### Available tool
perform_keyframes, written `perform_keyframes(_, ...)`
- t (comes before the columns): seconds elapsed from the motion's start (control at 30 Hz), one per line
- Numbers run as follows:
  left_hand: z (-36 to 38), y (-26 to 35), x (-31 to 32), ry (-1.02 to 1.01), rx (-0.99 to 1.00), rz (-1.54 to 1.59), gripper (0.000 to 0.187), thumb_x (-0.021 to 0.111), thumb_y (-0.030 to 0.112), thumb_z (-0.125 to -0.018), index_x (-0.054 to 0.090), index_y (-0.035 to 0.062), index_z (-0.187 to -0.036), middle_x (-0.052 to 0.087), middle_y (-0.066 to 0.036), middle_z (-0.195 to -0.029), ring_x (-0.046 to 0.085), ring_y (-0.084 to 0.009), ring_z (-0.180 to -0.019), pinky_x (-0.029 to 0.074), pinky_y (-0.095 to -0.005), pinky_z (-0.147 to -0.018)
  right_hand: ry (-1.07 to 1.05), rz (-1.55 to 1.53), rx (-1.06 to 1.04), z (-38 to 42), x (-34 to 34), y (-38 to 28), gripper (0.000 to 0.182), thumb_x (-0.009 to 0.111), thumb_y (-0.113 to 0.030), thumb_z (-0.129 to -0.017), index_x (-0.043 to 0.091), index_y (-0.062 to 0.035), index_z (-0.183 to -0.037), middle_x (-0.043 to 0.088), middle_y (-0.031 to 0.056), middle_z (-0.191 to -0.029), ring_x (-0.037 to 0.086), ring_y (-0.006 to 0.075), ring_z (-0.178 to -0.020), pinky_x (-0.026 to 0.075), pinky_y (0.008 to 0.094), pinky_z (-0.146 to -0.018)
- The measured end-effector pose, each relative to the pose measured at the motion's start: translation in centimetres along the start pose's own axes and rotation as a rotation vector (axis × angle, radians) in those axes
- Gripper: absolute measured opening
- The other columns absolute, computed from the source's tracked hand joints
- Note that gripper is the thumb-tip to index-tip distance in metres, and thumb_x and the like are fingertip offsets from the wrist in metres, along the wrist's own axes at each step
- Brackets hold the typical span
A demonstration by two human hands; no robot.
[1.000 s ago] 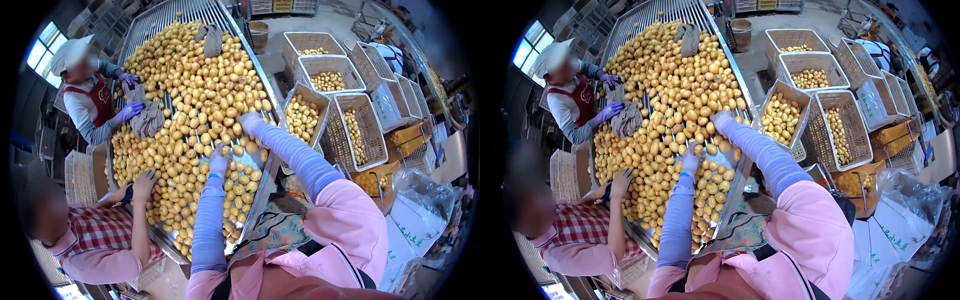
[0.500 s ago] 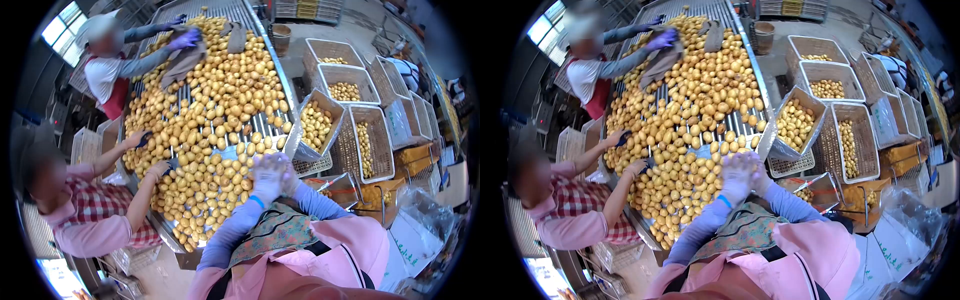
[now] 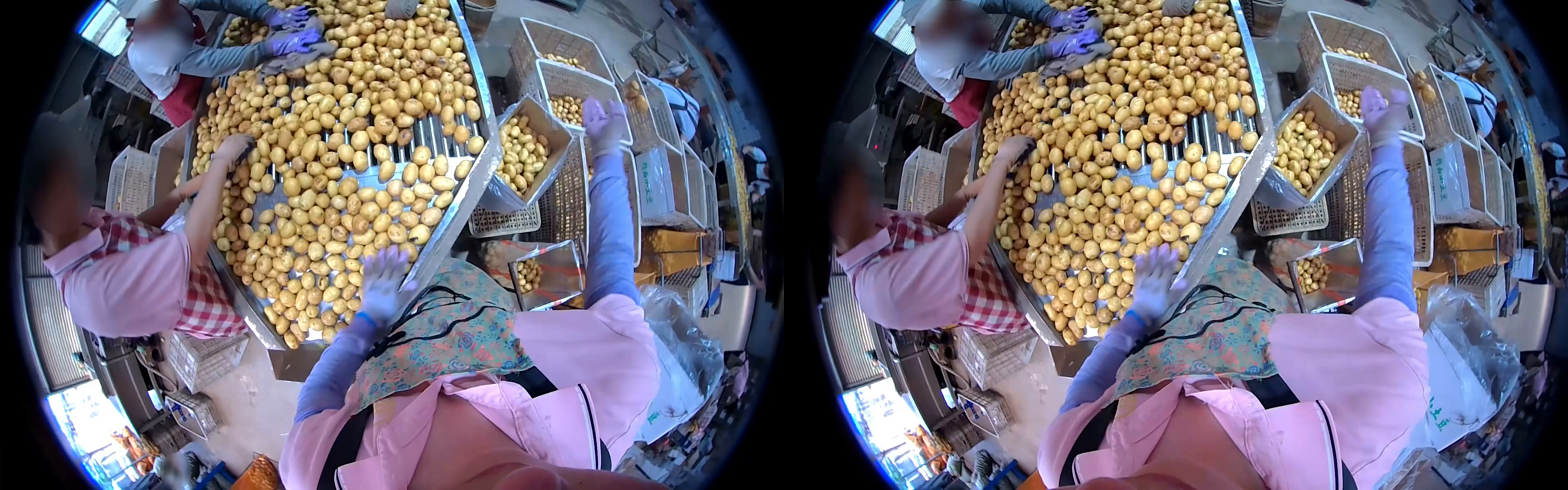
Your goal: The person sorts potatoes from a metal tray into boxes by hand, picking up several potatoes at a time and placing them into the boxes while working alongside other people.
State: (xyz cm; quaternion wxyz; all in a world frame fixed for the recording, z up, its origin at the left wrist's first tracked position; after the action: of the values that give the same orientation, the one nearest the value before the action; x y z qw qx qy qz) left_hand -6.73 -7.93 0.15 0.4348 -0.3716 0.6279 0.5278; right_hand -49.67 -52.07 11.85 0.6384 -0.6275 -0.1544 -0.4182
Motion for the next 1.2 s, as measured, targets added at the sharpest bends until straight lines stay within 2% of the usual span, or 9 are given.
perform_keyframes(0.07, 4.1, -4.0, 0.4, -0.011, 0.038, -0.272, 0.076, 0.058, 0.046, -0.091, 0.032, 0.0099, -0.152, 0.027, -0.017, -0.158, 0.022, -0.0365, -0.147, 0.008, -0.056, -0.119, -0.499, 0.99, -0.383, 0.8, 1.5, 4.3, 0.033, 0.058, -0.007, -0.093, 0.06, -0.0039, -0.126, 0.064, 0.0067, -0.116, 0.062, 0.0186, -0.101, 0.049, 0.0333, -0.093)
perform_keyframes(0.17, 6.0, -10.8, -1.3, 0.043, -0.357, -0.26, 0.08, 0.056, 0.048, -0.091, 0.028, 0.0082, -0.154, 0.02, -0.018, -0.161, 0.016, -0.039, -0.148, 0.005, -0.0596, -0.118, -0.761, 1.298, -0.108, 10.7, 5.0, 17.0, 0.035, 0.066, -0.019, -0.089, 0.066, -0.0121, -0.123, 0.069, 0.0084, -0.114, 0.063, 0.0237, -0.106, 0.047, 0.0344, -0.095)
perform_keyframes(0.23, 4.7, -13.3, -1.3, 0.154, -0.537, -0.408, 0.079, 0.052, 0.05, -0.092, 0.027, 0.007, -0.154, 0.02, -0.02, -0.161, 0.014, -0.0406, -0.149, 0.004, -0.0598, -0.118, -1.032, 1.894, -0.865, 14.1, 7.6, 22.3, 0.048, 0.066, -0.03, -0.085, 0.06, -0.0282, -0.132, 0.064, 0.0122, -0.123, 0.061, 0.0306, -0.112, 0.046, 0.0419, -0.099)
perform_keyframes(0.33, 2.5, -12.0, 2.9, 0.468, -0.655, -0.139, 0.075, 0.048, 0.05, -0.094, 0.03, 0.0058, -0.152, 0.024, -0.019, -0.159, 0.015, -0.0398, -0.148, 0.006, -0.0578, -0.118, -0.905, 2.174, -0.507, 13.7, 7.6, 29.1, 0.035, 0.061, -0.026, -0.087, 0.064, -0.0252, -0.121, 0.065, 0.0109, -0.114, 0.062, 0.0277, -0.11, 0.05, 0.0425, -0.092)
perform_keyframes(0.47, 3.4, -4.8, 0.3, 0.045, -0.379, -0.261, 0.069, 0.047, 0.051, -0.094, 0.036, 0.0127, -0.15, 0.029, -0.015, -0.158, 0.017, -0.0345, -0.149, 0.007, -0.0558, -0.119, -0.912, 1.691, -0.455, 15.7, 8.1, 27.5, 0.033, 0.07, -0.025, -0.082, 0.069, -0.0218, -0.115, 0.066, 0.0095, -0.112, 0.065, 0.0288, -0.104, 0.05, 0.0361, -0.095)
perform_keyframes(0.67, 15.5, -14.3, -3.1, 0.282, -0.838, -0.392, 0.075, 0.051, 0.046, -0.094, 0.028, 0.005, -0.153, 0.024, -0.025, -0.158, 0.016, -0.0414, -0.148, 0.006, -0.0558, -0.118, -0.179, 0.865, -0.532, 8.8, -2.8, 3.7, 0.049, 0.071, -0.003, -0.085, 0.052, -0.0005, -0.13, 0.062, 0.0189, -0.117, 0.063, 0.0224, -0.102, 0.054, 0.0262, -0.086)
perform_keyframes(0.73, 15.0, -17.2, -2.5, 0.249, -0.996, -0.263, 0.077, 0.049, 0.048, -0.095, 0.025, 0.0039, -0.154, 0.019, -0.026, -0.159, 0.014, -0.0431, -0.148, 0.003, -0.0552, -0.119, 0.323, 2.057, -0.617, 13.3, -3.3, -1.4, 0.061, 0.077, -0.03, -0.083, 0.053, -0.0037, -0.132, 0.051, 0.022, -0.13, 0.047, 0.0363, -0.126, 0.041, 0.0437, -0.105)
perform_keyframes(0.93, 3.2, -12.6, -1.6, 0.002, -1.156, -0.193, 0.095, 0.045, 0.062, -0.092, 0.028, -0.0154, -0.144, 0.023, -0.033, -0.154, 0.019, -0.045, -0.146, 0.008, -0.0586, -0.118, -0.818, 1.88, -0.822, 19.0, -0.4, 13.3, 0.064, 0.075, -0.037, -0.079, 0.055, -0.0184, -0.136, 0.046, 0.0143, -0.144, 0.046, 0.0346, -0.131, 0.035, 0.0459, -0.109)
perform_keyframes(1.2, 15.8, -7.2, -1.5, 0.037, -0.538, -0.177, 0.08, 0.051, 0.053, -0.092, 0.032, 0.0006, -0.149, 0.032, -0.019, -0.154, 0.023, -0.0371, -0.145, 0.011, -0.0579, -0.117, -1.844, 1.973, -0.44, 38.4, 5.9, 29.4, 0.073, 0.074, -0.055, -0.074, 0.048, -0.043, -0.142, 0.023, 0.0121, -0.161, 0.006, 0.043, -0.149, 0.008, 0.0612, -0.117)
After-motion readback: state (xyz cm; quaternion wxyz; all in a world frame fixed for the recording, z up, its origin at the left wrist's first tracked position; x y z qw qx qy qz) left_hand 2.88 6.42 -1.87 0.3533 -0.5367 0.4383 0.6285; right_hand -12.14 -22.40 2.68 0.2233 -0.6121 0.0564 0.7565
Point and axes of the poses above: each hand's wrist, its own z-axis away from the middle knuckle, its own x-axis out of the palm, y = z × x, the point moved 6 cm from there along -z, towards the middle knuckle
